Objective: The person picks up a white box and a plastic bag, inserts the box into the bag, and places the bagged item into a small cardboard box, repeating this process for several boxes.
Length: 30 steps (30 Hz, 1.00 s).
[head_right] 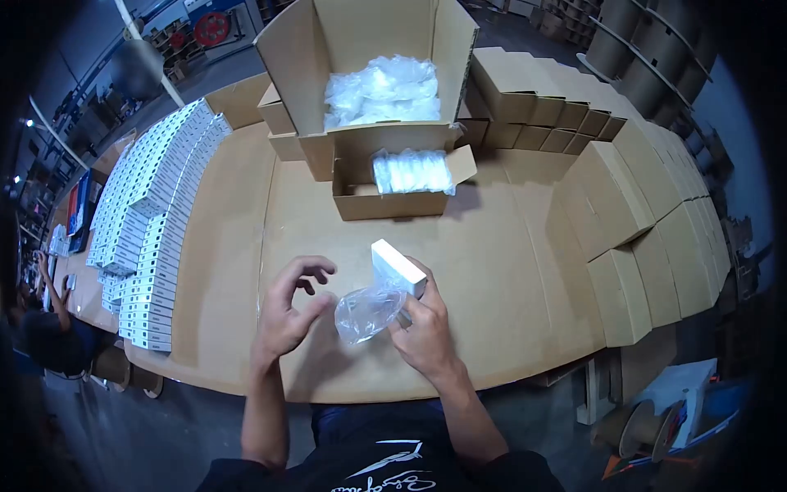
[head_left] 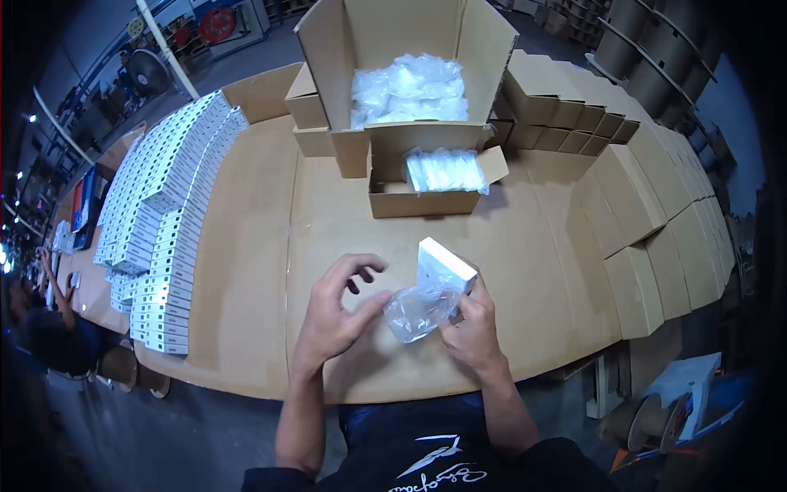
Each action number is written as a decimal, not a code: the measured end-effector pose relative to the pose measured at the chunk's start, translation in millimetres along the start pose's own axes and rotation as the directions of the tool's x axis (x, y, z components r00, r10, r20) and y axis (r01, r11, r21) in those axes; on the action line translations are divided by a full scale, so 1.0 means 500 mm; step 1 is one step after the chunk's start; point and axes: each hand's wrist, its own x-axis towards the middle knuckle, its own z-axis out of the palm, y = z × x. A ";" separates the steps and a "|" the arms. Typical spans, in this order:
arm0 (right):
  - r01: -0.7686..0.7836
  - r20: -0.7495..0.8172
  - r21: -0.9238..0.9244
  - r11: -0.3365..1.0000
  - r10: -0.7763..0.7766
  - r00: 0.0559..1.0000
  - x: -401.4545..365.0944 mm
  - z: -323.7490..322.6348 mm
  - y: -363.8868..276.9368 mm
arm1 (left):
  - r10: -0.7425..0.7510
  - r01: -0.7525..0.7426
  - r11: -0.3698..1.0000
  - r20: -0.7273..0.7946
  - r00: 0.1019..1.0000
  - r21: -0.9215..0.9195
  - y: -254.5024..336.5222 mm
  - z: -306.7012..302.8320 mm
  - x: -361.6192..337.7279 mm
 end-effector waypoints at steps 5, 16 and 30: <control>0.108 0.028 -0.060 0.992 -0.106 0.994 0.007 -0.004 -0.016 | -0.025 -0.037 0.969 0.242 0.970 0.245 0.053 0.002 0.049; -0.117 -0.053 -0.187 0.975 0.108 0.993 -0.013 -0.023 0.008 | 0.312 -0.259 0.866 -0.057 0.948 0.428 0.032 0.010 0.054; -0.278 0.001 -0.029 0.960 0.278 0.961 -0.030 -0.047 0.017 | 0.097 -0.096 0.995 -0.038 0.995 0.029 -0.034 0.059 0.073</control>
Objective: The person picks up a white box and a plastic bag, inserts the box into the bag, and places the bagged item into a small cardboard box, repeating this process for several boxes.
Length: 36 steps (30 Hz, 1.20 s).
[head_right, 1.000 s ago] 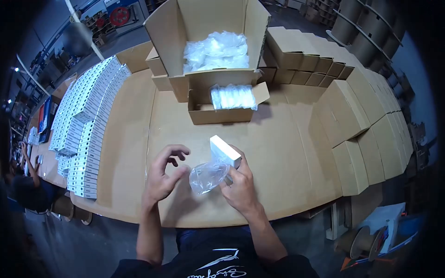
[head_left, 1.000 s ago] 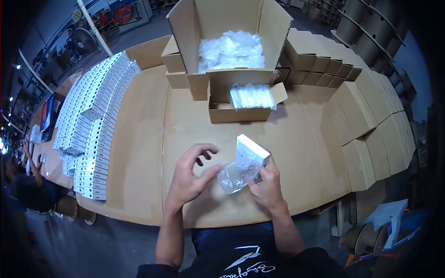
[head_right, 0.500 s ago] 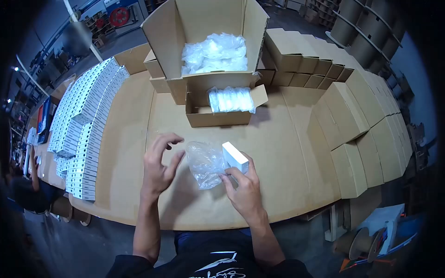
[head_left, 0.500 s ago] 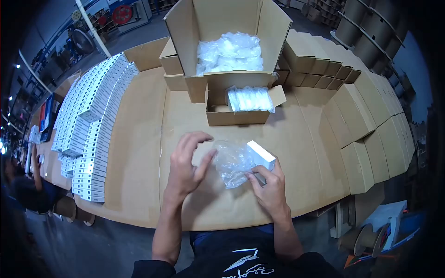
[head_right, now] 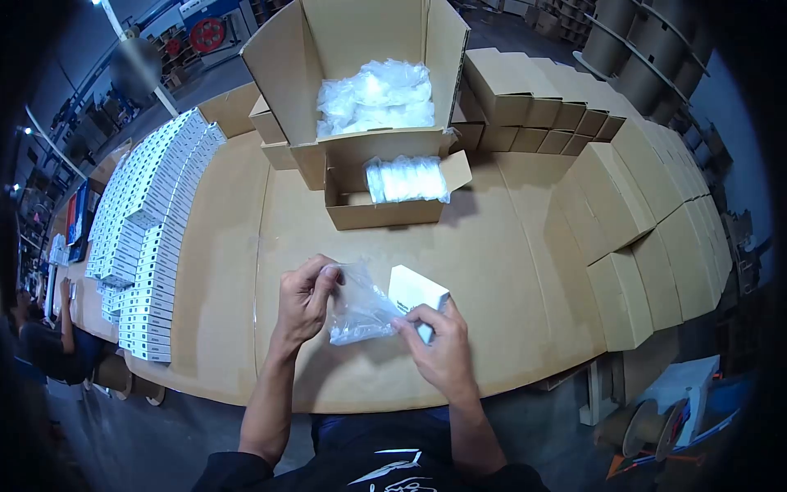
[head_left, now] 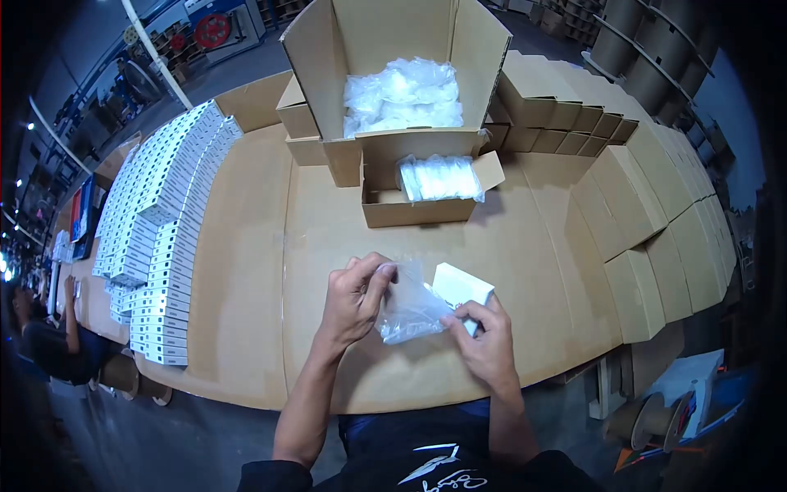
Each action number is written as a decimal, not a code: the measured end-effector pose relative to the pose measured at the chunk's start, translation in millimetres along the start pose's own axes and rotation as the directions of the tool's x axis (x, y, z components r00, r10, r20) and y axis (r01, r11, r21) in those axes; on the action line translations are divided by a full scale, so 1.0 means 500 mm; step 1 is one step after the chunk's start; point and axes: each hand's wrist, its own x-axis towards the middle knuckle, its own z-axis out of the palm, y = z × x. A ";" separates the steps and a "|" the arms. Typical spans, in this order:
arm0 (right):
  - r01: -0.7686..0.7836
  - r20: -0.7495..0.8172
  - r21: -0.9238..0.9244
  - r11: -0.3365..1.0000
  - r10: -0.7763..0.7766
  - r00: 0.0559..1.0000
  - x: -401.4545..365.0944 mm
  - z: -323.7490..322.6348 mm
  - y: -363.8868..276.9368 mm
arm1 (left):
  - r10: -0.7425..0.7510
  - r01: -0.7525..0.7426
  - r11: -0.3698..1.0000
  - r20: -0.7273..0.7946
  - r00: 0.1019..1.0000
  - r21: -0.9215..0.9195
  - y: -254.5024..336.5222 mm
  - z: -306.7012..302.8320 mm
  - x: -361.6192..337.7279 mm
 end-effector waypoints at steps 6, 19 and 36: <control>0.096 -0.005 0.206 0.974 -0.097 0.995 0.023 -0.002 0.003 | -0.048 0.048 0.997 0.014 0.999 -0.057 -0.003 -0.003 -0.010; 0.388 0.021 -0.222 0.895 -0.393 0.919 0.026 0.024 -0.048 | -0.213 0.168 0.950 0.151 0.965 0.263 0.065 -0.004 0.028; 0.018 -0.198 0.135 0.991 0.009 0.980 0.009 0.060 0.022 | -0.459 0.169 0.666 -0.221 0.860 -0.727 -0.026 0.048 -0.071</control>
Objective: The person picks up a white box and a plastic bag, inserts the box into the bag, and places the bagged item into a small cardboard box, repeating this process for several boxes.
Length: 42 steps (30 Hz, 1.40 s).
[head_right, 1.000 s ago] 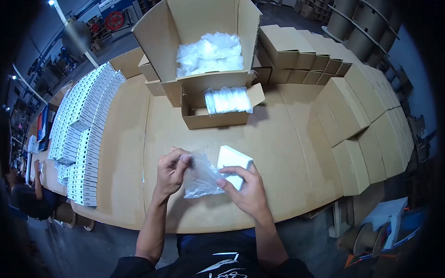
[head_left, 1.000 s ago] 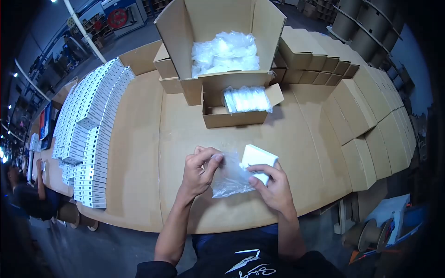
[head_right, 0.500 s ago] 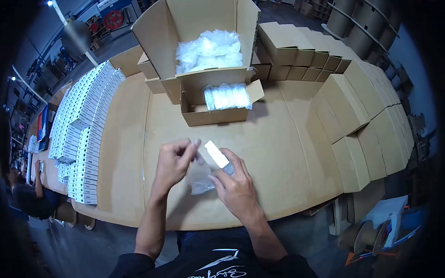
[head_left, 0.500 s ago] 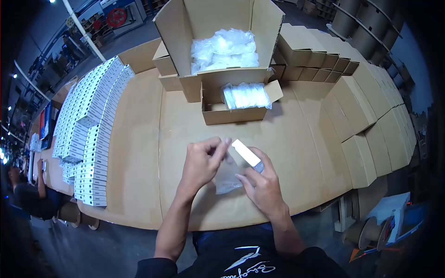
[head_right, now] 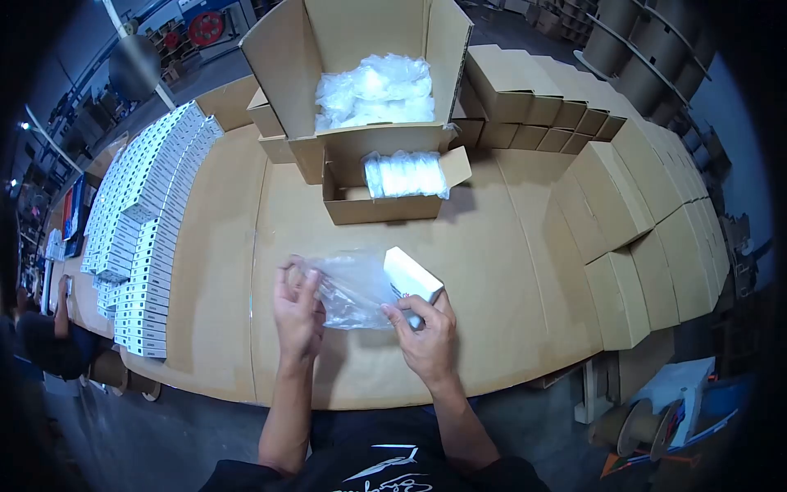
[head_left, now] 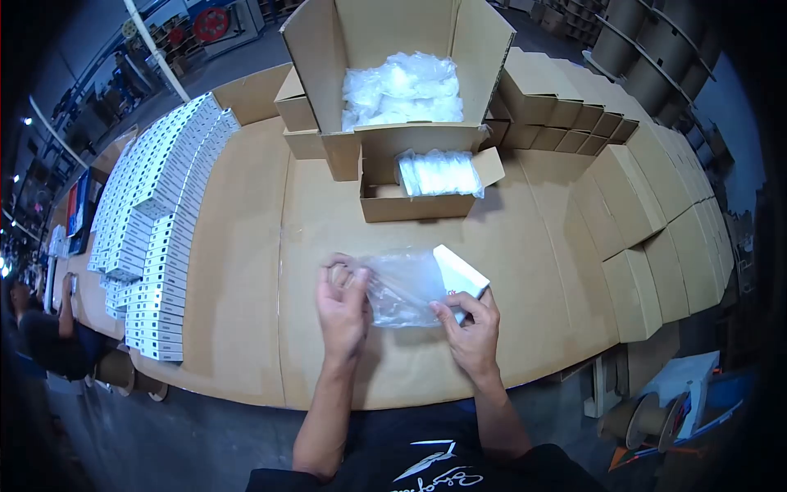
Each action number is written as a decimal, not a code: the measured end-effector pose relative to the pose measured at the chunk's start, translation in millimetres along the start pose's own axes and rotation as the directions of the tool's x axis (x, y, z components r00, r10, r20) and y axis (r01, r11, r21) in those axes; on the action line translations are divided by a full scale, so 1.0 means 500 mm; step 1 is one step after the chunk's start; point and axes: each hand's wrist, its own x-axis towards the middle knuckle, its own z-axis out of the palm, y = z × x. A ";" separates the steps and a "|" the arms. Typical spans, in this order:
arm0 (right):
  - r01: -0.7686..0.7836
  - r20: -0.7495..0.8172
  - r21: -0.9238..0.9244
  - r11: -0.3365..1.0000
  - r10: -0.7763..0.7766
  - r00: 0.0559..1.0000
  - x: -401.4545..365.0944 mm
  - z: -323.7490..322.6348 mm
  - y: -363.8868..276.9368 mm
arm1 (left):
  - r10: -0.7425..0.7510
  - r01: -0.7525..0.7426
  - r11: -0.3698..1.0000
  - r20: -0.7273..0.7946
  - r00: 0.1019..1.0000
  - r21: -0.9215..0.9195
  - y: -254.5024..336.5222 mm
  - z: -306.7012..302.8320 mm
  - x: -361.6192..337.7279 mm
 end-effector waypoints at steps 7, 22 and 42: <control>0.010 -0.075 -0.035 0.999 -0.013 0.997 -0.011 0.007 0.018 | -0.131 0.093 0.975 0.188 0.973 0.200 -0.004 -0.010 -0.025; -0.049 0.013 0.310 0.949 0.047 0.999 -0.019 0.003 0.038 | -0.172 -0.008 0.872 0.322 0.931 0.489 0.024 0.000 0.000; 0.182 0.185 0.530 0.828 -0.323 0.928 0.112 -0.052 -0.067 | -0.071 -0.217 0.773 0.421 0.904 0.596 0.005 -0.026 -0.033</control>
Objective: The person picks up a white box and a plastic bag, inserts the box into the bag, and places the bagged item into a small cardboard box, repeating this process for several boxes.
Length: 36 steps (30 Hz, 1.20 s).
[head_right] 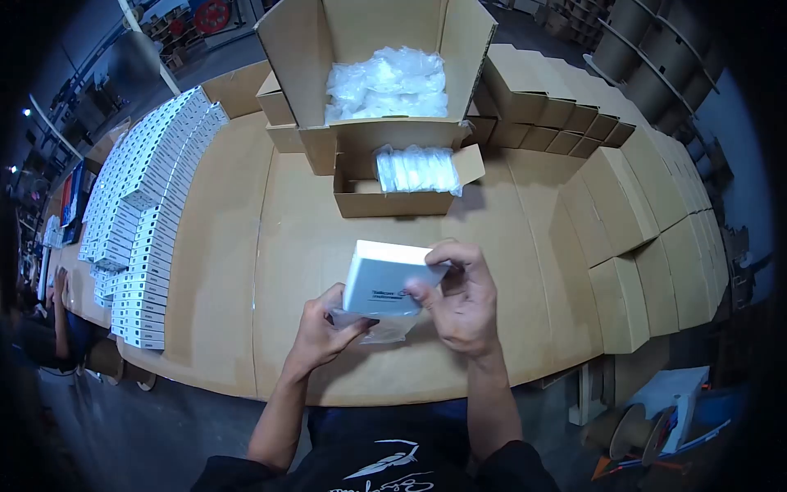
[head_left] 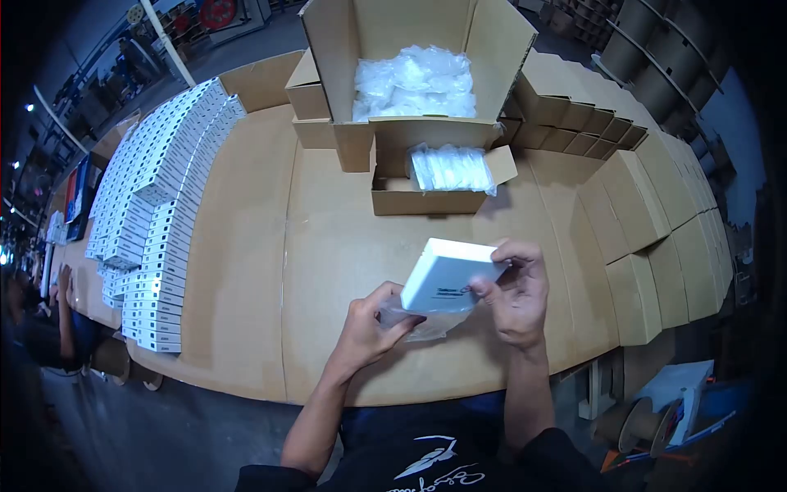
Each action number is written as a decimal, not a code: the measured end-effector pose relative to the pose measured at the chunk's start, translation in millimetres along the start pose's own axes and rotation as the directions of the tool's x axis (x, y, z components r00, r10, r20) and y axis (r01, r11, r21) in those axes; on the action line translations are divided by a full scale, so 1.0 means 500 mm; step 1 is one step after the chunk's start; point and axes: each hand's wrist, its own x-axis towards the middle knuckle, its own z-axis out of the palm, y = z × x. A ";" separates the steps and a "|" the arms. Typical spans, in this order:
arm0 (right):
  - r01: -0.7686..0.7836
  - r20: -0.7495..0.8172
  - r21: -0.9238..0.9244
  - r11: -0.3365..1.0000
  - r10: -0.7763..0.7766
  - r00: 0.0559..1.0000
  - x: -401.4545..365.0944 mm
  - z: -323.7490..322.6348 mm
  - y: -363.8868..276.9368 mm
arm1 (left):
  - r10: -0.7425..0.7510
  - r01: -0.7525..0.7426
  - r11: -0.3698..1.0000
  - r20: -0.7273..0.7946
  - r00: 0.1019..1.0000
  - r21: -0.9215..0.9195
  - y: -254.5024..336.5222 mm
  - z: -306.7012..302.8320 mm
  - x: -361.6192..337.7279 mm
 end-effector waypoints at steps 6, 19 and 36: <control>0.013 0.129 -0.031 0.999 -0.009 0.992 0.019 -0.018 -0.007 | -0.044 0.044 0.999 0.029 0.999 -0.007 0.000 0.007 -0.003; 0.090 0.192 -0.341 0.936 -0.024 0.981 0.048 0.017 -0.004 | -0.068 0.056 0.992 -0.105 0.992 -0.110 0.002 0.029 -0.008; 0.041 0.224 -0.366 0.930 0.045 0.974 0.046 0.021 0.006 | -0.165 0.136 0.909 -0.042 0.985 -0.394 0.008 0.021 -0.005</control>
